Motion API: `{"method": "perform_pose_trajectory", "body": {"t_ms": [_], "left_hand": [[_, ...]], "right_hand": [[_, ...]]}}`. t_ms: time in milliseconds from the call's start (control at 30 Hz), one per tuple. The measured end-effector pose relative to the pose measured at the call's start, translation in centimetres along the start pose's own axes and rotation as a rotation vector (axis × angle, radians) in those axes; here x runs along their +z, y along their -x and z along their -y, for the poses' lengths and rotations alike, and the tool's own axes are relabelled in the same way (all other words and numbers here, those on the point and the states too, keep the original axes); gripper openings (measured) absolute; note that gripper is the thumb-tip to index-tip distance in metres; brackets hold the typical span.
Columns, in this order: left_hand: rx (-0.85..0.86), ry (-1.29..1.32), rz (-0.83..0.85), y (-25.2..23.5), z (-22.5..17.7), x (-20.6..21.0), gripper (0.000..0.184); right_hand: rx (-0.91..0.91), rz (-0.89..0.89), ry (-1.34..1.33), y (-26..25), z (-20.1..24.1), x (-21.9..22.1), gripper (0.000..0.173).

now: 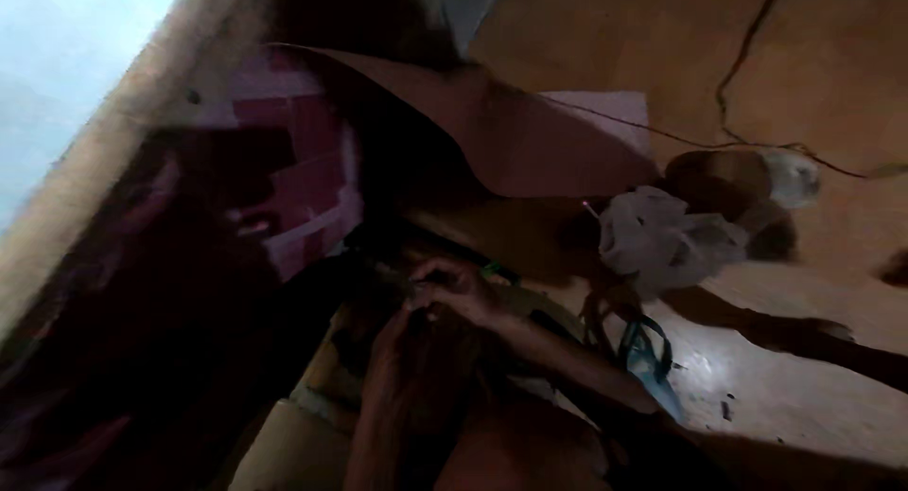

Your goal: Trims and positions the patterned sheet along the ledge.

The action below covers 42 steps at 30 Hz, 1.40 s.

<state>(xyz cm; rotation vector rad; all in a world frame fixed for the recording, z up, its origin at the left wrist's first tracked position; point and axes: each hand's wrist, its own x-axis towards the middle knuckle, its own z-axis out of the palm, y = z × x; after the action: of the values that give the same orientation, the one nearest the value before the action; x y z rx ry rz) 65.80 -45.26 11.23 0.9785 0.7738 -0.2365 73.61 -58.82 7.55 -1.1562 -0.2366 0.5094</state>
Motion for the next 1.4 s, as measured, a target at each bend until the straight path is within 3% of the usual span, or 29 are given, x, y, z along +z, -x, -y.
{"method": "perform_pose_trajectory", "body": {"t_ms": [167, 300, 400, 500, 600, 767, 967, 1133, 1233, 1400], "left_hand": [[0.421, -0.928, -0.061, -0.1, -2.6, -1.6, 0.027], [0.867, -1.747, 0.000, -3.8, -5.5, -3.6, 0.033], [0.987, -2.231, 0.053, -6.9, -7.1, -5.5, 0.033], [0.944, -2.503, 0.081, -8.7, -8.1, -7.5, 0.045], [0.918, -2.612, 0.017, -8.5, -9.3, -8.8, 0.051], [0.389, -2.606, 0.043, -6.0, -12.8, -7.1, 0.059], [0.776, -2.457, 0.152, -9.7, -13.1, -8.7, 0.056], [0.854, -2.497, 0.217, -12.0, -13.1, -8.0, 0.052], [1.171, -2.497, 0.214, -13.1, -12.9, -9.6, 0.048], [1.158, -2.598, 0.252, -11.6, -13.2, -9.5, 0.051]], "right_hand": [[0.067, 0.036, 0.572, -3.8, -1.5, -5.4, 0.025], [0.141, 0.075, 0.690, -7.0, -3.4, -7.7, 0.026], [0.179, 0.023, 0.593, -8.7, -5.2, -8.0, 0.023], [0.223, -0.035, 0.507, -9.6, -6.3, -7.7, 0.020], [0.267, -0.066, 0.425, -9.8, -7.1, -7.2, 0.020], [0.342, -0.075, 0.324, -9.2, -7.9, -5.4, 0.021], [0.342, -0.102, 0.249, -9.4, -8.9, -3.0, 0.024], [0.340, -0.089, 0.168, -10.3, -8.0, -1.7, 0.020], [0.341, -0.090, 0.109, -11.2, -8.0, -1.0, 0.021], [0.354, -0.118, 0.013, -11.9, -8.6, 0.5, 0.019]]}}
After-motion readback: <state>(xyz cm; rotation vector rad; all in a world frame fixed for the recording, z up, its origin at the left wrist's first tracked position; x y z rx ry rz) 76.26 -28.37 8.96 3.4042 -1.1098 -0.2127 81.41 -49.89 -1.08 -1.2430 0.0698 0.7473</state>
